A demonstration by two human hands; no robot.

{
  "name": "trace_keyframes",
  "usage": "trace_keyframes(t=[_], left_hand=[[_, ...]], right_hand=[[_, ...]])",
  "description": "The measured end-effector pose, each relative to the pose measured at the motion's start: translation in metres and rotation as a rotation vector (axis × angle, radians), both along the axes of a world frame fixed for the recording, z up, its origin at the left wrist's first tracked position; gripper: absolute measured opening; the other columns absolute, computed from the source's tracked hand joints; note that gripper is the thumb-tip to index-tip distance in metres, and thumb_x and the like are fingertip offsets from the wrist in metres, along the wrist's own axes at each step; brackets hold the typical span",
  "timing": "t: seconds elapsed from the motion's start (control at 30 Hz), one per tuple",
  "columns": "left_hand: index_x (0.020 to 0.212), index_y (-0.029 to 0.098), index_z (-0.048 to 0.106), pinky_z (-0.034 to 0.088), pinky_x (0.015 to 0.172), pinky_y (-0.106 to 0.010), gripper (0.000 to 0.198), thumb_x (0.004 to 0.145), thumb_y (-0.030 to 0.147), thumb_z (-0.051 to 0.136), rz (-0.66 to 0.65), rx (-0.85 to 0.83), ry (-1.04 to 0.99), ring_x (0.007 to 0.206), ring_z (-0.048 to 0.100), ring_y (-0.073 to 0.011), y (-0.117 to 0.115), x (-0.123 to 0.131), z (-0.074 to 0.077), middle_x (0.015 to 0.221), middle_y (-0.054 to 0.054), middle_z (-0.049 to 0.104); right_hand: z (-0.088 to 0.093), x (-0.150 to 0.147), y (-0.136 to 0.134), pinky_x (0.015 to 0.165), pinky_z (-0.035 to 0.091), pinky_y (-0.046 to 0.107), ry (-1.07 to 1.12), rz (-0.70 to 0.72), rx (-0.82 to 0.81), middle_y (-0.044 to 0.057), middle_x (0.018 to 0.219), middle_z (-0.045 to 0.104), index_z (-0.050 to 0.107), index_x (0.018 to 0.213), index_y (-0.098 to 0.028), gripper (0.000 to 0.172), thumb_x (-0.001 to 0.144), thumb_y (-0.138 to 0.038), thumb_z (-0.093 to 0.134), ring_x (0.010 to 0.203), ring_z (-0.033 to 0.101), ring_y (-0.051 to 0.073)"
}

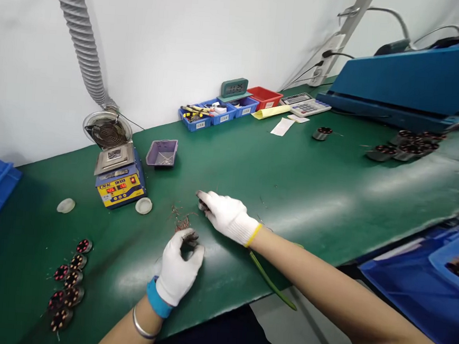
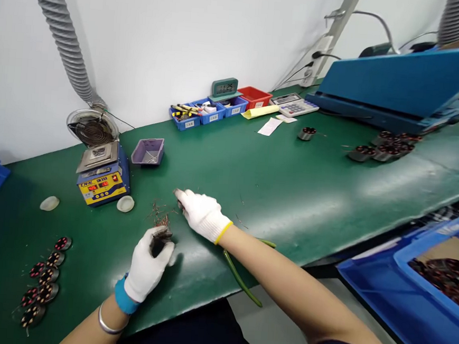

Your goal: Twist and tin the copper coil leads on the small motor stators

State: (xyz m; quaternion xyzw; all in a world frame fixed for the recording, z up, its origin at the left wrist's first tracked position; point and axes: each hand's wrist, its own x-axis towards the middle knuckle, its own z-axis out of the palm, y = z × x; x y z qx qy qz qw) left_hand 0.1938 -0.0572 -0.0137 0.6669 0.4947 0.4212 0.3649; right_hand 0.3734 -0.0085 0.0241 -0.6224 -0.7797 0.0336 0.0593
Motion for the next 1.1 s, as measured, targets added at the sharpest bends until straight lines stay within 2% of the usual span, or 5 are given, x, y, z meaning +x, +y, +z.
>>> trace_keyframes(t=[0.27, 0.47, 0.73, 0.9, 1.1], left_hand=[[0.142, 0.013, 0.029, 0.038, 0.108, -0.053, 0.089, 0.057, 0.007, 0.055, -0.454, 0.279, 0.475, 0.134, 0.037, -0.0354, -0.014, -0.018, 0.019, 0.148, -0.021, 0.034], [0.105, 0.019, 0.061, 0.053, 0.074, -0.046, 0.033, 0.072, 0.016, 0.066, -0.389, 0.517, 0.739, 0.093, 0.060, -0.0300, -0.020, -0.007, 0.011, 0.117, -0.012, 0.062], [0.093, 0.016, 0.064, 0.050, 0.067, -0.039, 0.010, 0.087, 0.020, 0.057, -0.350, 0.662, 0.711, 0.081, 0.061, -0.0246, -0.017, 0.002, 0.010, 0.101, -0.011, 0.067], [0.092, 0.018, 0.066, 0.049, 0.072, -0.039, 0.013, 0.089, 0.020, 0.053, -0.363, 0.563, 0.672, 0.085, 0.062, -0.0247, -0.021, 0.004, 0.016, 0.101, -0.011, 0.068], [0.076, 0.019, 0.063, 0.052, 0.080, -0.032, 0.015, 0.087, 0.023, 0.053, -0.252, -0.110, 0.182, 0.086, 0.065, -0.0186, -0.007, 0.004, 0.018, 0.089, -0.004, 0.069]], right_hand=[[-0.031, 0.009, -0.109, 0.073, 0.050, 0.036, 0.147, 0.412, 0.216, 0.011, 0.110, 0.064, 0.047, 0.132, -0.018, 0.047, 0.086, -0.015, 0.046, 0.089, 0.063, 0.023], [-0.041, 0.057, -0.115, 0.097, 0.043, 0.053, 0.113, 0.009, 0.221, 0.023, 0.132, 0.050, 0.050, 0.129, -0.009, 0.070, 0.071, -0.041, 0.070, 0.120, 0.047, 0.039], [-0.031, 0.036, -0.109, 0.106, 0.033, 0.054, 0.146, -0.014, 0.189, 0.018, 0.120, 0.060, 0.060, 0.115, -0.010, 0.057, 0.071, -0.045, 0.069, 0.119, 0.048, 0.038], [-0.051, -0.013, -0.105, 0.112, 0.025, 0.052, 0.434, -0.049, 0.257, 0.012, 0.106, 0.066, 0.063, 0.102, -0.014, 0.039, 0.070, -0.036, 0.065, 0.113, 0.054, 0.031], [-0.065, -0.011, -0.098, 0.112, 0.023, 0.053, 0.527, -0.029, 0.298, 0.008, 0.097, 0.067, 0.064, 0.094, -0.018, 0.034, 0.067, -0.038, 0.067, 0.107, 0.057, 0.029]])
